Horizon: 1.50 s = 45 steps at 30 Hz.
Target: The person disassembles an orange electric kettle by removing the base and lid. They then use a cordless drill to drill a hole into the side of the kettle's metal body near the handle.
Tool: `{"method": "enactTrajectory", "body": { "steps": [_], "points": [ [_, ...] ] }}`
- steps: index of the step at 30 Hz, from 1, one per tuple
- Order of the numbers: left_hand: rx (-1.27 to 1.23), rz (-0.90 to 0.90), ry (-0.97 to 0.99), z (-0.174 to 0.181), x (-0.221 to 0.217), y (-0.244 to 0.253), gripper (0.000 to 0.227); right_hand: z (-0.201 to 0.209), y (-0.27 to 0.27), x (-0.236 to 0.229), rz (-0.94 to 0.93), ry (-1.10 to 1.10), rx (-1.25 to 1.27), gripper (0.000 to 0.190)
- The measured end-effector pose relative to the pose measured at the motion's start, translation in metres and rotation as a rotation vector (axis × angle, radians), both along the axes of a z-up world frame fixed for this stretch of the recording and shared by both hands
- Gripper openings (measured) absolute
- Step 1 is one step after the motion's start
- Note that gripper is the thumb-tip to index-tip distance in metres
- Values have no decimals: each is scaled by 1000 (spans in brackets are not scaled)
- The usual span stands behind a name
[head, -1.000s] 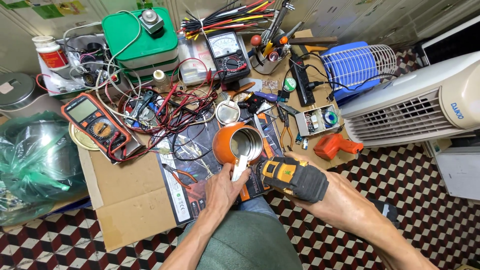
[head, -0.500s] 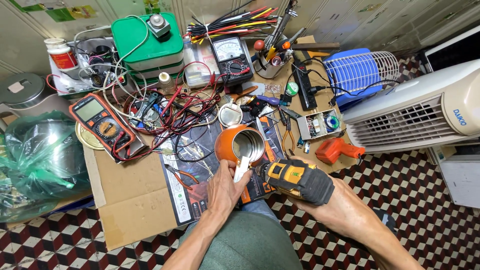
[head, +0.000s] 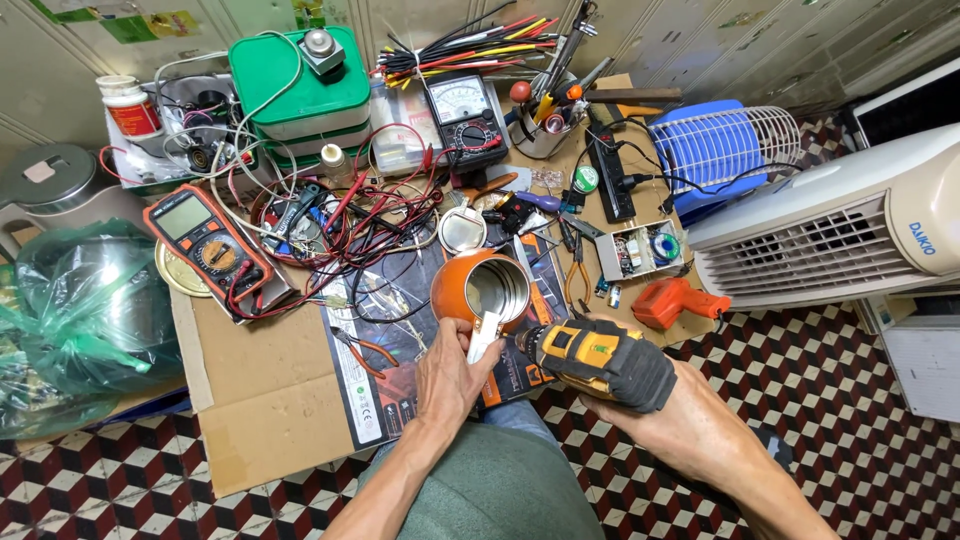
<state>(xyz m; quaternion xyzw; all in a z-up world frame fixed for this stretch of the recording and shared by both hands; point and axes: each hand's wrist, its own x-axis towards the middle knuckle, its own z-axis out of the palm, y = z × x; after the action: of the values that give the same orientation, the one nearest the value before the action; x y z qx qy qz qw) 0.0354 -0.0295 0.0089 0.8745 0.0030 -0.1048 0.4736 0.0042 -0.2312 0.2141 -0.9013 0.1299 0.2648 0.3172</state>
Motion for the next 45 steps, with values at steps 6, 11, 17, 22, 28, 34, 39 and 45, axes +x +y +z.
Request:
{"method": "enactTrajectory", "body": {
  "steps": [6, 11, 17, 22, 28, 34, 39, 45],
  "points": [
    [-29, 2, -119, 1, -2, -2, 53, 15, 5, -5, -60, 30, -80, 55],
    [79, -86, -463, 18, -1, 2, 51, 10, -2, -12, -148, 74, -46, 55],
    [99, -319, -561, 18, 14, 8, 21, 6, -13, -15, -111, -166, 4, 47],
    [342, -731, -550, 4, 40, 13, 15, -6, -18, -18, -188, -256, 77, 47],
    [808, -1137, -604, 33, 62, -14, 12, -11, -11, -15, -368, -242, 230, 53],
    [877, -1280, -561, 35, 67, -29, 13, -30, -16, -29, -415, -351, 333, 45],
    [996, -1250, -384, 18, 71, -59, 17, -31, -17, -35, -659, -201, 353, 35],
    [1052, -1221, -240, 8, 72, -71, 23, -38, -20, -48, -804, -202, 381, 29]
  ]
}}
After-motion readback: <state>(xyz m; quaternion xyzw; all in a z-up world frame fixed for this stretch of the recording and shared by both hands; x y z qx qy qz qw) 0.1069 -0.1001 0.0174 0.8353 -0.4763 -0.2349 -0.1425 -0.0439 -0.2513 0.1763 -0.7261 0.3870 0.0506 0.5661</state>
